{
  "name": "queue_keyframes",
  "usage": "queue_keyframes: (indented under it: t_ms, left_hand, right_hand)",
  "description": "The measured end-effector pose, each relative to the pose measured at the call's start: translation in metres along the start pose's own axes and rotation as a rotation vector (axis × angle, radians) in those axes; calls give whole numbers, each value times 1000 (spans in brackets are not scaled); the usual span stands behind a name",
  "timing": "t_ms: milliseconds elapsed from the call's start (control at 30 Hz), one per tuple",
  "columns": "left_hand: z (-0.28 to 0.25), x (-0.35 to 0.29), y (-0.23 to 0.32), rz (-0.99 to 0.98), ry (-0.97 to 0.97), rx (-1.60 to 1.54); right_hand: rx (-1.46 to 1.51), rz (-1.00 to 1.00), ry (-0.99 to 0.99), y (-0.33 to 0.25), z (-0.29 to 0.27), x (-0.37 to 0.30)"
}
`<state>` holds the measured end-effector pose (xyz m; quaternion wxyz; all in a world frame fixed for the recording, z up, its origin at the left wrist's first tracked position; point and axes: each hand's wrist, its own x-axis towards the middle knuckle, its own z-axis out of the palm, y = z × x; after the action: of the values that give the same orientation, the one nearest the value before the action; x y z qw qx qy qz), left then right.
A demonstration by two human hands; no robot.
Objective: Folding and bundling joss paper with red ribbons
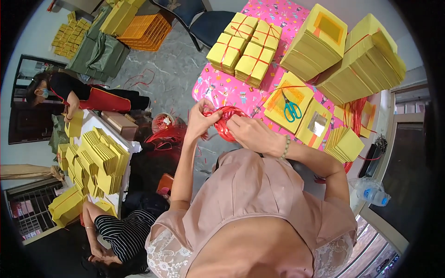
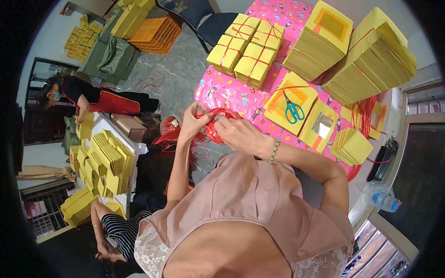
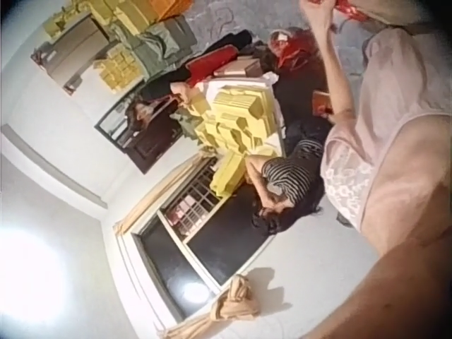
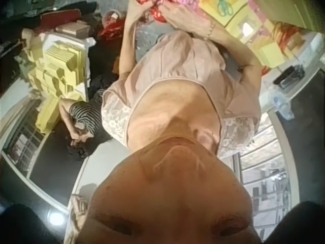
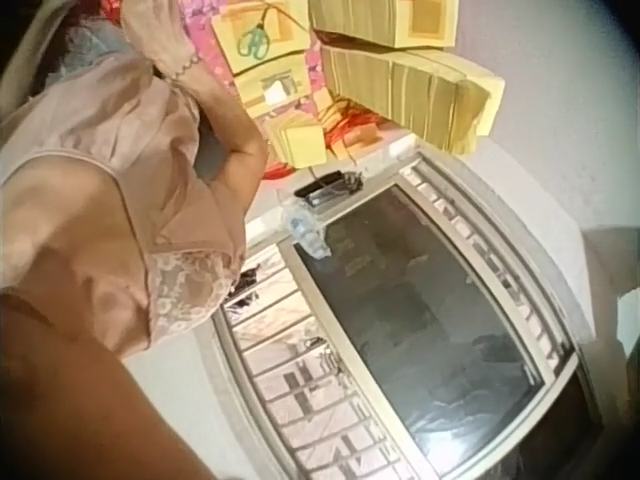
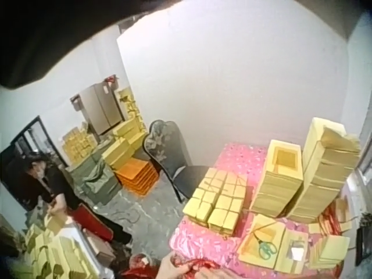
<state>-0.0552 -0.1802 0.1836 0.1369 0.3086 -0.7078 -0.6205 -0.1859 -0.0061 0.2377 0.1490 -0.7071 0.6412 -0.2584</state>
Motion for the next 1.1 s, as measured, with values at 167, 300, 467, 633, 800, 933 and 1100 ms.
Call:
queue_keyframes:
  t_ms: [167, 300, 467, 633, 800, 933, 1100]
  left_hand:
    - [-1, -3, -35, -40, 89, -485]
    - [-17, 0, -41, -71, 224, -364]
    - [-51, 13, -57, -38, 325, -204]
    - [-66, 41, -22, 28, 70, -238]
    - [-66, 103, 46, 209, 83, -81]
    - [-36, 161, 112, 372, 77, 18]
    - [48, 262, 130, 393, 149, -5]
  right_hand:
    - [-38, -49, 366, 2, -16, 9]
    - [-150, 60, 428, 3, -41, 15]
    - [-53, 137, 703, 36, -65, 17]
    - [236, 317, 696, 64, -78, 22]
    - [463, 277, 894, 105, -104, 29]
    - [318, 393, 1126, 117, -118, -17]
    - [102, 766, 774, 161, -44, -121]
